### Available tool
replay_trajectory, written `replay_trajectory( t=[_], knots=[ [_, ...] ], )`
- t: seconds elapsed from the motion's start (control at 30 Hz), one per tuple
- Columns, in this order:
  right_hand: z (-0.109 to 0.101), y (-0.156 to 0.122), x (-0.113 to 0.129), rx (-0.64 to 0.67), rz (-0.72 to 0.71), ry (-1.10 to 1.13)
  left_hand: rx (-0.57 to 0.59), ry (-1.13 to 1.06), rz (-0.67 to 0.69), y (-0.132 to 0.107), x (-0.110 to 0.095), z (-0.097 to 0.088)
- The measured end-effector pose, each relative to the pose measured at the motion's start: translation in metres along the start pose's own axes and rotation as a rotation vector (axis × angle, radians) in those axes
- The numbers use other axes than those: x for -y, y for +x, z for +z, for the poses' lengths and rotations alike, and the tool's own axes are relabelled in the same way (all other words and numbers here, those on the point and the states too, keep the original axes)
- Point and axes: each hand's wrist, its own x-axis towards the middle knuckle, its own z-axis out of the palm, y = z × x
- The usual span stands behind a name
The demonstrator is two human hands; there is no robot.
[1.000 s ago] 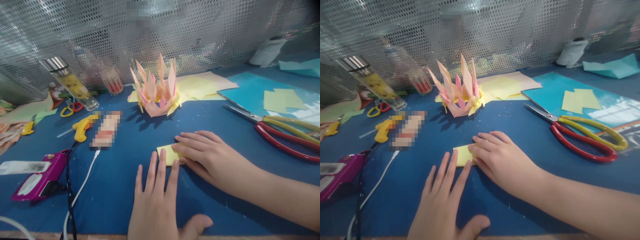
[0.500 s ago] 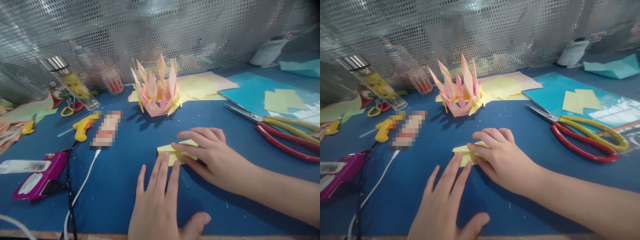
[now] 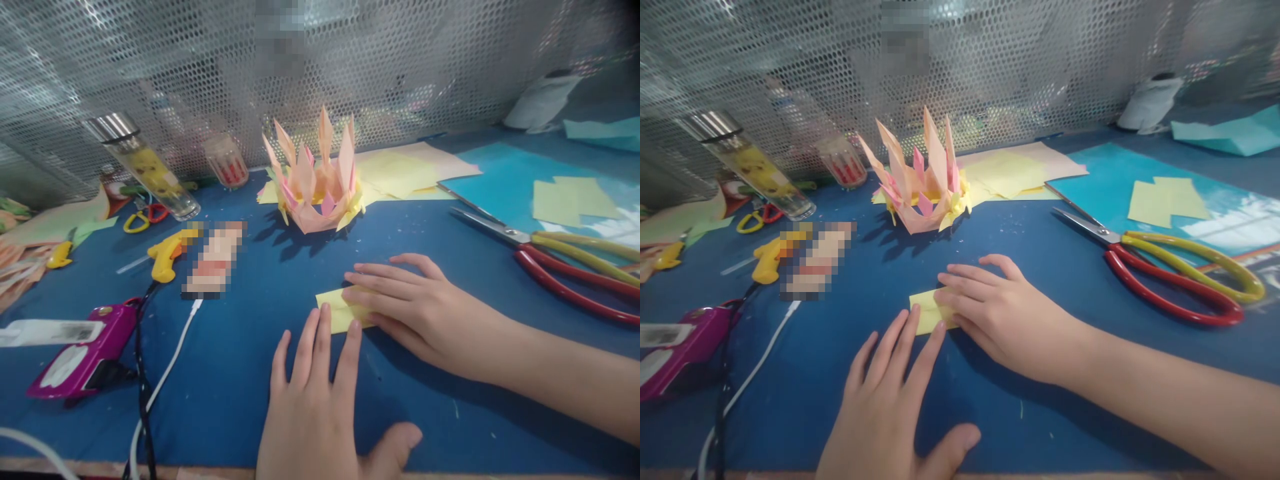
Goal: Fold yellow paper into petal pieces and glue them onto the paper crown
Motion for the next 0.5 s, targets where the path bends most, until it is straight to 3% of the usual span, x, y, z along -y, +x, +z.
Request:
replay_trajectory(
  t=[0.2, 0.5],
  knots=[
    [-0.001, 0.0, -0.002, -0.005, -0.052, 0.001, 0.014, -0.019, -0.012, -0.003, -0.001, 0.0],
    [-0.006, 0.002, -0.01, 0.123, -0.126, -0.001, -0.022, 0.01, -0.002, 0.0, -0.003, -0.001]
  ],
)
